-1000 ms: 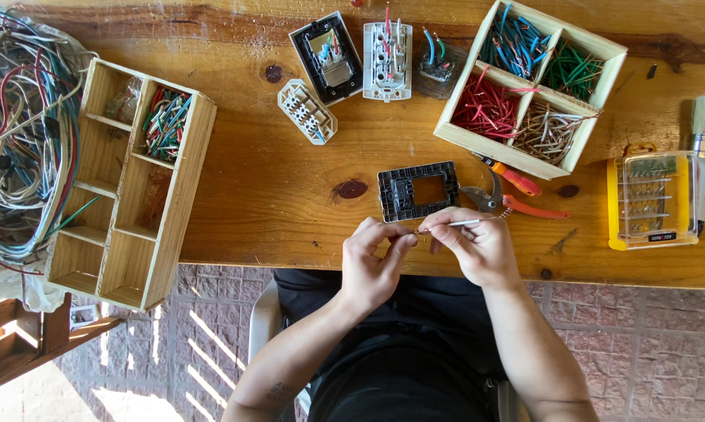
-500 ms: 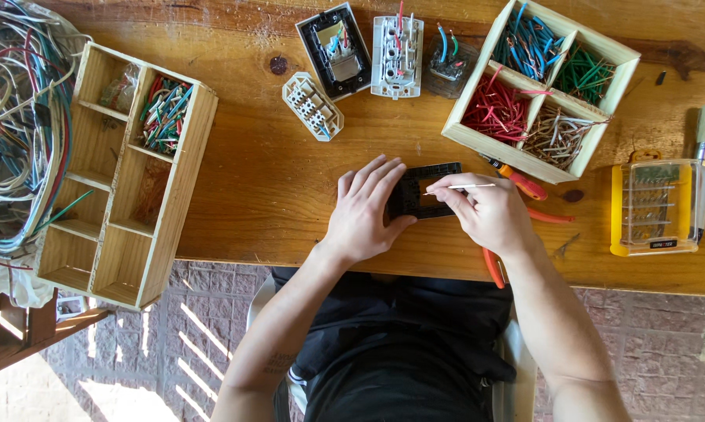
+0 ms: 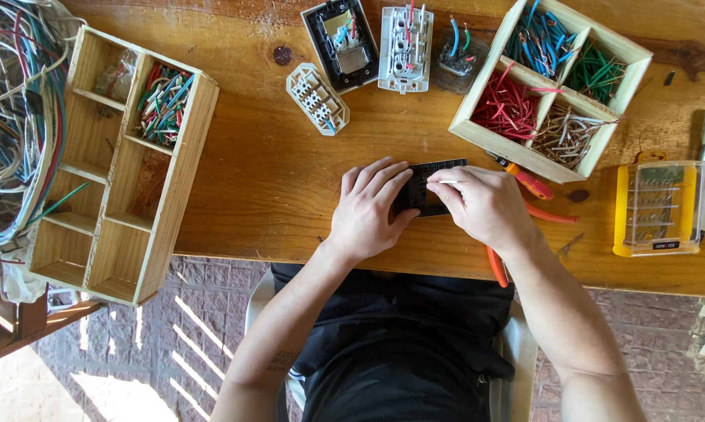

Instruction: The person assembles electrical components on a wooden workbench. They use a screwdriver to tighten screws on a black plastic housing and a white terminal block, and use pliers to strip and bend wires. The person handles multiple wires and components, organizing them into wooden boxes.

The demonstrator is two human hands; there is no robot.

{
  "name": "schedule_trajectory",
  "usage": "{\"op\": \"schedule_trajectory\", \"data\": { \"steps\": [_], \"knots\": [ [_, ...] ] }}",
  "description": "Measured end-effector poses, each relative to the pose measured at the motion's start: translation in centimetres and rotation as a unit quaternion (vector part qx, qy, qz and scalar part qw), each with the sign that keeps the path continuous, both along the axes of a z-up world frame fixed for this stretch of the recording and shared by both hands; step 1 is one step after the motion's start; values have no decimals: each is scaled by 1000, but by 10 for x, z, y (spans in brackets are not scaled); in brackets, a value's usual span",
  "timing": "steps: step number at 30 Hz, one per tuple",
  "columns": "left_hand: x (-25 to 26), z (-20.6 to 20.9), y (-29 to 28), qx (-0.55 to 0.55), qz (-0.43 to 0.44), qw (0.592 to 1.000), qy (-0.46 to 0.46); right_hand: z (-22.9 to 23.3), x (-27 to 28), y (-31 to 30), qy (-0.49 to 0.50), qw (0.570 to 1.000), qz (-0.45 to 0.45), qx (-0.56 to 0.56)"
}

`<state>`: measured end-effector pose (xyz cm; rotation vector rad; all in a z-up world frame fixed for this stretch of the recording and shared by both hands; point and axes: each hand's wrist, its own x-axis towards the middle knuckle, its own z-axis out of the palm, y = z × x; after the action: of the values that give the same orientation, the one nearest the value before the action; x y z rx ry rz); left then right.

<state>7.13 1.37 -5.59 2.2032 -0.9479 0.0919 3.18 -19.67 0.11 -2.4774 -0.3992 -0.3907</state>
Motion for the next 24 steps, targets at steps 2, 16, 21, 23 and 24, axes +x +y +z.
{"op": "schedule_trajectory", "data": {
  "steps": [2, 16, 21, 23, 24],
  "knots": [
    [0, 2, 0, -1, 0, 1000, 1, 1, 1, 1, -1, 1000, 2, -13],
    [0, 1, 0, 2, 1, 1000, -4, 16, 4, 9, -4, 999, -9, -48],
    [0, 0, 0, 1, 0, 1000, -7, 14, 3, 10, -4, 998, -18, -52],
    [-1, -1, 1, 2, 0, 1000, -7, 10, 2, 11, 0, 998, -20, -52],
    [-1, -1, 0, 3, 1, 1000, -7, 9, 1, 11, 3, 998, -22, -53]
  ]
}}
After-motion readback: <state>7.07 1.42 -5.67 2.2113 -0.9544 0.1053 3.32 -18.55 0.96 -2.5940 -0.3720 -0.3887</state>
